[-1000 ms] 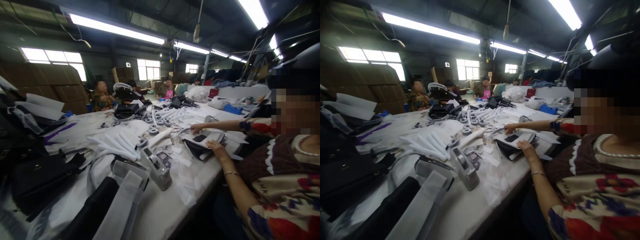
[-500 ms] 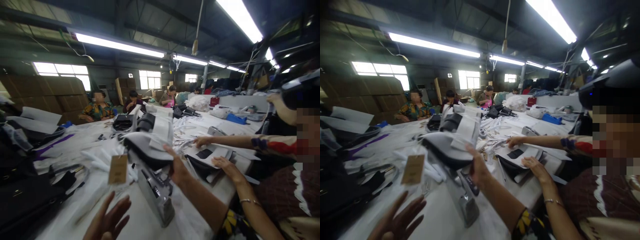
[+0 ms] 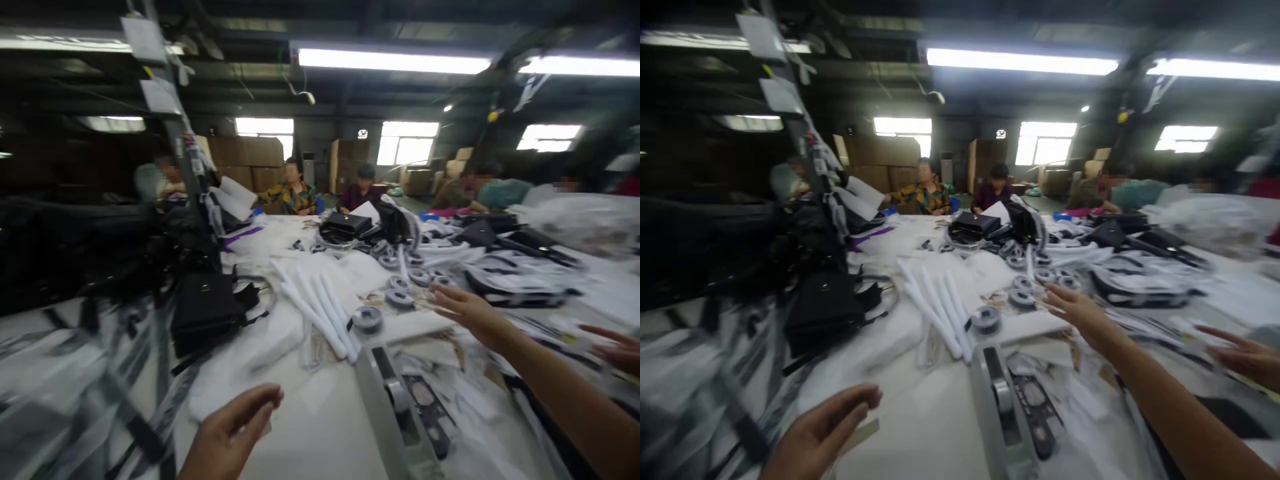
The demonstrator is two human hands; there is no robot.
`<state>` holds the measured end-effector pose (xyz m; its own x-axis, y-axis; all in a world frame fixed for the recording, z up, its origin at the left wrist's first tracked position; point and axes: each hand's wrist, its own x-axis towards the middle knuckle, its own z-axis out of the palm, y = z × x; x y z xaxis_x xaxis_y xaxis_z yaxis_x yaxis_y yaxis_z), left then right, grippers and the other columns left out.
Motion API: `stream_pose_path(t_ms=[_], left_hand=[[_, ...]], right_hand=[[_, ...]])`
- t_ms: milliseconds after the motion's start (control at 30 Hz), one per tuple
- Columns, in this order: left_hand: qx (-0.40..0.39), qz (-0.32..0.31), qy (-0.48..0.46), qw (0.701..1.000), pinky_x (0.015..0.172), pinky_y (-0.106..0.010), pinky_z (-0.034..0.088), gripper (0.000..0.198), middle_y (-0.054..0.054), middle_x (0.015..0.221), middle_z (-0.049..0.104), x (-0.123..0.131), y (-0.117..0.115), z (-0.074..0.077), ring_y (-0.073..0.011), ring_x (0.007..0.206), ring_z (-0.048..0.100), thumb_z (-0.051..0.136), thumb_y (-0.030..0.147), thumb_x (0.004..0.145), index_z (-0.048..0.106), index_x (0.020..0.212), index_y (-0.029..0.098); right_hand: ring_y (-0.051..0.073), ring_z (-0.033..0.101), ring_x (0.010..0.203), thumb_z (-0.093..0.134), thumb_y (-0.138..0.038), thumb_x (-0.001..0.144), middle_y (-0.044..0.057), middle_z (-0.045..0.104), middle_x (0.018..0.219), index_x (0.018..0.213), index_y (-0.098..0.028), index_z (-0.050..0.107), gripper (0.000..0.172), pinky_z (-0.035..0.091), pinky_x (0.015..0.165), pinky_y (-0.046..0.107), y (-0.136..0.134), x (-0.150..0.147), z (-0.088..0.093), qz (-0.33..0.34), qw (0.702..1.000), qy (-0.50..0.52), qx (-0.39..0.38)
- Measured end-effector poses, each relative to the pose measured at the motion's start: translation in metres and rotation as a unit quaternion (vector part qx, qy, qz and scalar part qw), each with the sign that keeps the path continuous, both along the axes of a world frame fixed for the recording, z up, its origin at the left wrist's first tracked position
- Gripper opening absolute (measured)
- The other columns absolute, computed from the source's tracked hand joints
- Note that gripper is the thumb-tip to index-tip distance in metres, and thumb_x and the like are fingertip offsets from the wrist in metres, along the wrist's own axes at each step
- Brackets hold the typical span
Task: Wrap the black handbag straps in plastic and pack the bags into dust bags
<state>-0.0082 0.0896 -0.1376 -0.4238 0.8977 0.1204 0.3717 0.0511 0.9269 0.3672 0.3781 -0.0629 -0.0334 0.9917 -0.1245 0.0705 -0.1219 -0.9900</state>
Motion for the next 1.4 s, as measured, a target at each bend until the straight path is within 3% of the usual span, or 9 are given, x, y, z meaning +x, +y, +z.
stream_pose_path(t_ms=[100, 200, 367, 633, 767, 967, 1167, 1267, 1400], left_hand=[[-0.017, 0.047, 0.366, 0.929, 0.098, -0.034, 0.055, 0.038, -0.002, 0.121, 0.073, -0.064, 0.016, 0.008, -0.0206, 0.110, 0.069, 0.042, 0.046, 0.097, 0.070, 0.117, 0.029], [-0.055, 0.067, 0.456, 0.886, 0.115, -0.046, 0.038, 0.047, -0.010, 0.146, 0.054, -0.122, 0.041, 0.007, -0.0266, 0.137, 0.047, 0.053, 0.025, 0.091, 0.055, 0.139, 0.021], [-0.112, -0.014, 0.559, 0.821, 0.118, -0.067, 0.013, 0.077, -0.017, 0.157, 0.036, -0.159, 0.095, -0.001, -0.0401, 0.149, 0.019, 0.079, 0.024, 0.075, 0.046, 0.145, 0.021], [-0.136, -0.074, 0.575, 0.804, 0.097, -0.051, 0.050, 0.036, -0.010, 0.128, 0.060, -0.166, 0.142, -0.011, -0.0263, 0.114, 0.060, 0.064, 0.036, 0.092, 0.060, 0.122, 0.017], [-0.077, 0.007, 0.528, 0.846, 0.088, -0.045, 0.055, 0.032, -0.009, 0.118, 0.064, -0.194, 0.137, 0.026, -0.0226, 0.102, 0.064, 0.062, 0.036, 0.093, 0.061, 0.118, 0.016], [0.089, 0.160, 0.417, 0.890, 0.081, -0.040, 0.054, 0.032, -0.005, 0.101, 0.065, -0.237, 0.097, 0.129, -0.0190, 0.088, 0.064, 0.061, 0.040, 0.093, 0.060, 0.112, 0.015], [0.259, 0.205, 0.314, 0.890, 0.071, -0.025, 0.046, 0.030, 0.004, 0.080, 0.055, -0.176, 0.027, 0.174, -0.0126, 0.073, 0.054, 0.061, 0.046, 0.088, 0.055, 0.100, 0.019], [0.305, 0.204, 0.259, 0.893, 0.071, -0.024, 0.045, 0.029, 0.004, 0.080, 0.053, -0.118, -0.013, 0.161, -0.0124, 0.073, 0.053, 0.060, 0.048, 0.088, 0.055, 0.096, 0.020], [0.303, 0.179, 0.193, 0.916, 0.070, -0.024, 0.049, 0.027, 0.001, 0.086, 0.061, -0.037, -0.063, 0.111, -0.0140, 0.076, 0.060, 0.063, 0.044, 0.088, 0.058, 0.100, 0.021]], right_hand=[[0.033, 0.064, 0.117, 0.075, -0.045, 0.080, 0.012, 0.067, 0.129, 0.123, -0.023, 0.071, 0.048, 0.051, 0.103, 0.043, -0.046, -0.034, -0.012, 0.276, 0.947, -0.157, 0.045], [0.031, 0.067, 0.113, 0.068, -0.051, 0.085, 0.008, 0.069, 0.126, 0.125, -0.030, 0.070, 0.046, 0.054, 0.099, 0.037, -0.103, -0.056, -0.005, 0.409, 0.855, -0.281, 0.147], [0.027, 0.071, 0.105, 0.066, -0.044, 0.085, 0.006, 0.074, 0.116, 0.122, -0.036, 0.072, 0.038, 0.057, 0.092, 0.031, -0.172, -0.092, 0.015, 0.470, 0.779, -0.347, 0.229], [0.026, 0.075, 0.092, 0.074, -0.030, 0.081, 0.003, 0.078, 0.104, 0.117, -0.041, 0.073, 0.038, 0.059, 0.083, 0.029, -0.203, -0.131, 0.004, 0.438, 0.799, -0.279, 0.302], [0.025, 0.073, 0.094, 0.071, -0.033, 0.085, 0.004, 0.077, 0.103, 0.116, -0.037, 0.074, 0.031, 0.057, 0.086, 0.030, -0.211, -0.140, 0.002, 0.441, 0.805, -0.278, 0.283], [0.023, 0.071, 0.093, 0.065, -0.037, 0.090, 0.005, 0.075, 0.111, 0.120, -0.031, 0.073, 0.031, 0.056, 0.088, 0.035, -0.217, -0.174, 0.001, 0.441, 0.833, -0.211, 0.258], [0.029, 0.066, 0.109, 0.065, -0.058, 0.087, 0.016, 0.068, 0.124, 0.140, -0.019, 0.057, 0.066, 0.055, 0.091, 0.044, -0.236, -0.225, -0.022, 0.388, 0.916, -0.015, 0.101], [0.028, 0.063, 0.117, 0.063, -0.069, 0.083, 0.020, 0.055, 0.141, 0.157, -0.022, 0.026, 0.095, 0.053, 0.094, 0.044, -0.259, -0.237, -0.031, 0.344, 0.926, 0.149, -0.036], [0.024, 0.060, 0.124, 0.057, -0.065, 0.090, 0.011, 0.042, 0.154, 0.158, -0.038, 0.003, 0.091, 0.048, 0.101, 0.043, -0.293, -0.234, -0.041, 0.293, 0.905, 0.299, -0.073]])
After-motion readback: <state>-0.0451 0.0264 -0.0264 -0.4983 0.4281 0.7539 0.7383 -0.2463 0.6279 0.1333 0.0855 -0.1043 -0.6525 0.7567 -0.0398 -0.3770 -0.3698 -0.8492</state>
